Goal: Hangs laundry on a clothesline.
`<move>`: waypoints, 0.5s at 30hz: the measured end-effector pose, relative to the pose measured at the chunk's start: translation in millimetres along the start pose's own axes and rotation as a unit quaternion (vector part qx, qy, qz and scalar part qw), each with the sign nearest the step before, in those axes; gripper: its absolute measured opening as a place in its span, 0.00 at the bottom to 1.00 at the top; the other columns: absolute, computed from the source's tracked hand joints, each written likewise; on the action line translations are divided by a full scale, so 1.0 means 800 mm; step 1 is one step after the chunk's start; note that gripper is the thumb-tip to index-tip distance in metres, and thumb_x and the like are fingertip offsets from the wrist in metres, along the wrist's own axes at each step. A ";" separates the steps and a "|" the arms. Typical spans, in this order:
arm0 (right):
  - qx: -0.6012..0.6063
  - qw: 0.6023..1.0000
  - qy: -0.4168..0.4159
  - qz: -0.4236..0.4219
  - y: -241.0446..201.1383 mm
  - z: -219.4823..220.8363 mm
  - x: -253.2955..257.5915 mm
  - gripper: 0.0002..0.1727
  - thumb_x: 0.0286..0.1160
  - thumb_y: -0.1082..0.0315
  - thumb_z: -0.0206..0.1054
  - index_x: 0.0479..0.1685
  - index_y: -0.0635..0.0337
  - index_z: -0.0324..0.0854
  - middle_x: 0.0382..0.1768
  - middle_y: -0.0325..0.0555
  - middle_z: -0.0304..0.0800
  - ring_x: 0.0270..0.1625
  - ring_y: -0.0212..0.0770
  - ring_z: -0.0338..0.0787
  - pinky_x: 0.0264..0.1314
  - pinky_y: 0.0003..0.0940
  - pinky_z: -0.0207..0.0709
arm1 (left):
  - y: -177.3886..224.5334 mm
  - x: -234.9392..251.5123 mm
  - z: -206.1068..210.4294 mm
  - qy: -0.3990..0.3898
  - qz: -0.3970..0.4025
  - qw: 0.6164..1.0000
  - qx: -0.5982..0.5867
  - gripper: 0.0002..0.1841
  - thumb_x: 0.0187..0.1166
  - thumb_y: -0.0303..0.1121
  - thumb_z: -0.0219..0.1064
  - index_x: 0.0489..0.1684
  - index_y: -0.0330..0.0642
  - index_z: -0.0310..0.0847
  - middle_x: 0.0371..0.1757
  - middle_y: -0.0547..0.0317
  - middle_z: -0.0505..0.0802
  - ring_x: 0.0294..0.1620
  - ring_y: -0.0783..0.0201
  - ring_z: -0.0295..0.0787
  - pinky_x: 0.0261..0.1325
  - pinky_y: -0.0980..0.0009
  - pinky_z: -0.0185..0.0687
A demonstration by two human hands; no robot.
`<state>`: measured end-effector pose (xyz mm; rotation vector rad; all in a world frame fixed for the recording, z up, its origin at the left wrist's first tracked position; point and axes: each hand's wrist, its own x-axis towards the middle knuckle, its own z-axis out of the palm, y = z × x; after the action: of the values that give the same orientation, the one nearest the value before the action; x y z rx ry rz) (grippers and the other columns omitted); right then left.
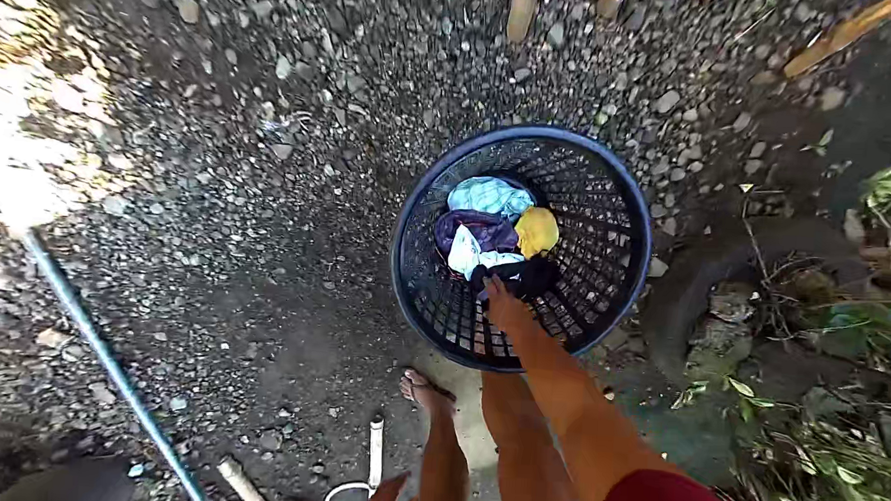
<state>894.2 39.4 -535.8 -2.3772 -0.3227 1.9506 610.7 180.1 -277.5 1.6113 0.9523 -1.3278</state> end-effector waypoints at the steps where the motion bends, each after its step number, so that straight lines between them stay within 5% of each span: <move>1: -0.008 1.000 0.010 0.001 0.003 0.006 0.003 0.47 0.76 0.71 0.69 0.96 0.49 0.48 0.90 0.62 0.58 0.82 0.71 0.71 0.76 0.71 0.68 | 0.020 0.011 -0.011 0.016 0.031 0.999 -0.003 0.23 0.85 0.32 0.64 0.76 0.28 0.76 0.73 0.29 0.84 0.77 0.34 0.79 0.82 0.40 0.69; 4: -0.047 0.999 -0.011 -0.017 0.002 -0.004 -0.026 0.31 0.77 0.72 0.67 0.83 0.64 0.69 0.77 0.69 0.76 0.82 0.71 0.71 0.82 0.71 0.61 | 0.074 0.031 -0.038 0.069 0.122 0.990 0.013 0.21 0.82 0.29 0.66 0.71 0.28 0.80 0.71 0.33 0.86 0.75 0.36 0.82 0.80 0.41 0.71; 7: -0.009 0.995 -0.068 -0.071 -0.024 -0.038 -0.102 0.26 0.78 0.62 0.66 0.74 0.60 0.77 0.67 0.67 0.84 0.72 0.69 0.82 0.71 0.71 0.71 | 0.104 0.046 -0.043 0.188 0.245 0.949 0.059 0.24 0.73 0.36 0.71 0.65 0.30 0.86 0.68 0.36 0.89 0.68 0.34 0.86 0.71 0.33 0.74; 9: 0.078 0.976 -0.122 -0.164 -0.047 -0.063 -0.175 0.22 0.79 0.64 0.67 0.70 0.62 0.80 0.58 0.66 0.89 0.64 0.65 0.87 0.66 0.67 0.76 | 0.125 0.052 -0.044 0.252 0.314 0.913 0.066 0.36 0.66 0.48 0.75 0.71 0.29 0.81 0.74 0.30 0.84 0.72 0.29 0.81 0.70 0.30 0.72; 11: 0.191 0.915 -0.185 -0.304 -0.059 -0.074 -0.232 0.18 0.74 0.71 0.72 0.60 0.70 0.84 0.48 0.65 0.92 0.53 0.59 0.91 0.61 0.60 0.80 | 0.143 0.053 -0.044 0.287 0.360 0.886 0.057 0.45 0.65 0.55 0.75 0.76 0.25 0.73 0.73 0.25 0.82 0.74 0.29 0.79 0.72 0.34 0.73; 13: 0.279 0.851 -0.247 -0.371 -0.057 -0.080 -0.243 0.15 0.75 0.73 0.71 0.55 0.75 0.86 0.43 0.60 0.93 0.45 0.48 0.91 0.56 0.48 0.83 | 0.155 0.045 -0.046 0.302 0.365 0.879 0.055 0.38 0.64 0.45 0.75 0.72 0.25 0.77 0.56 0.30 0.91 0.57 0.35 0.89 0.62 0.40 0.81; 15: 0.349 0.859 -0.192 -0.323 -0.042 -0.084 -0.208 0.13 0.82 0.71 0.62 0.47 0.77 0.86 0.41 0.56 0.94 0.40 0.40 0.92 0.51 0.40 0.85 | 0.157 0.033 -0.055 0.265 0.341 0.901 0.045 0.29 0.63 0.35 0.76 0.66 0.28 0.84 0.46 0.37 0.95 0.46 0.38 0.94 0.54 0.42 0.86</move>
<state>924.6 46.2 -355.8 -1.2152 -0.3002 1.7557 745.9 175.0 -283.2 2.1639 0.5217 -0.4576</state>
